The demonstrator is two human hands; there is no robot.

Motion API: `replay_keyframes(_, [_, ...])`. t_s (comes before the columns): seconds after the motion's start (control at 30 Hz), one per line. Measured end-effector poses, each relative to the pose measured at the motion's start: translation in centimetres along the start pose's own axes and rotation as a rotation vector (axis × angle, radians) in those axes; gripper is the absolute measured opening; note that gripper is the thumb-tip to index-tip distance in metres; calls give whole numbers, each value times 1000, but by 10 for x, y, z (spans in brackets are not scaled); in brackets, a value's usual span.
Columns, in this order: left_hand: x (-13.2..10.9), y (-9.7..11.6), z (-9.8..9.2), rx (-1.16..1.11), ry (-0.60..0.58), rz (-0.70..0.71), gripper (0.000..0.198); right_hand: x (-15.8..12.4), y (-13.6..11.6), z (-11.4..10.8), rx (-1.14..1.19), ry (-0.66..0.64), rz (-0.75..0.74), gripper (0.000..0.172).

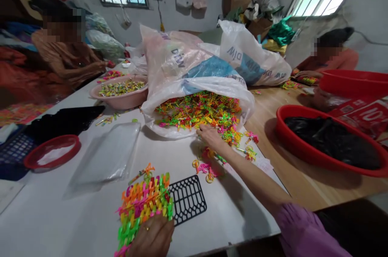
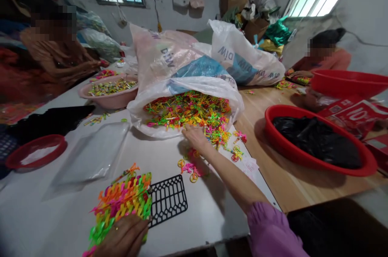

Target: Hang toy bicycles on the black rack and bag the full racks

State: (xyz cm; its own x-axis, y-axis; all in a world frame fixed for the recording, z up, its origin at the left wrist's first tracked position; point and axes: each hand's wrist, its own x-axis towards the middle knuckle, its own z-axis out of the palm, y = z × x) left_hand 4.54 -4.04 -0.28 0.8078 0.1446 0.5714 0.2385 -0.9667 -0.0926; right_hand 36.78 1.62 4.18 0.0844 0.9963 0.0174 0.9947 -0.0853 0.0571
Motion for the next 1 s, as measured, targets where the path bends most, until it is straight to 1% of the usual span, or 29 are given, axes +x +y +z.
replay_keyframes(0.07, [-2, 1, -5, -35, -39, -43, 26, -20, -21, 5, 54, 47, -174, 28])
replay_keyframes(0.13, [-3, 4, -11, -75, -64, -129, 24, -40, -43, 14, 125, 42, -355, 22])
replay_keyframes(0.17, [-4, 6, -14, -93, -76, -174, 22, -48, -52, 19, 153, 18, -400, 18])
replay_keyframes(0.2, [-4, 8, -16, -112, -87, -208, 21, -54, -59, 22, 175, 2, -404, 16])
replay_keyframes(0.27, [-3, 10, -19, -145, -115, -253, 19, -60, -68, 27, 200, 6, -300, 16])
replay_keyframes(0.37, [-1, 11, -20, -161, -115, -274, 17, -53, -77, 29, 190, 22, -63, 19])
replay_keyframes(0.47, [2, 11, -20, -157, -108, -290, 17, -40, -85, 28, 196, -47, 130, 17])
replay_keyframes(0.53, [6, 11, -23, -173, -93, -307, 16, -37, -90, 25, 216, -70, 207, 18])
replay_keyframes(0.6, [11, 10, -29, -206, -51, -349, 13, -43, -94, 20, 324, -27, 221, 20])
replay_keyframes(0.7, [26, -2, -39, -215, 72, -482, 12, -64, -105, 18, 695, 74, 186, 20])
replay_keyframes(0.73, [32, -8, -40, -203, 91, -533, 13, -71, -110, 20, 811, 78, 160, 18])
replay_keyframes(0.77, [38, -15, -40, -194, 80, -567, 15, -78, -116, 25, 886, 54, 140, 15])
replay_keyframes(0.8, [43, -21, -38, -196, 30, -583, 16, -83, -122, 30, 931, 18, 129, 12])
replay_keyframes(0.83, [48, -27, -35, -216, -49, -577, 17, -87, -127, 36, 957, -11, 129, 9])
replay_keyframes(0.9, [54, -36, -27, -274, -217, -532, 18, -88, -137, 48, 992, -13, 138, 8])
replay_keyframes(0.93, [55, -38, -23, -299, -268, -514, 18, -87, -141, 52, 1015, 13, 132, 9])
replay_keyframes(1.0, [56, -41, -16, -322, -290, -523, 19, -81, -146, 57, 1044, 72, 81, 13])
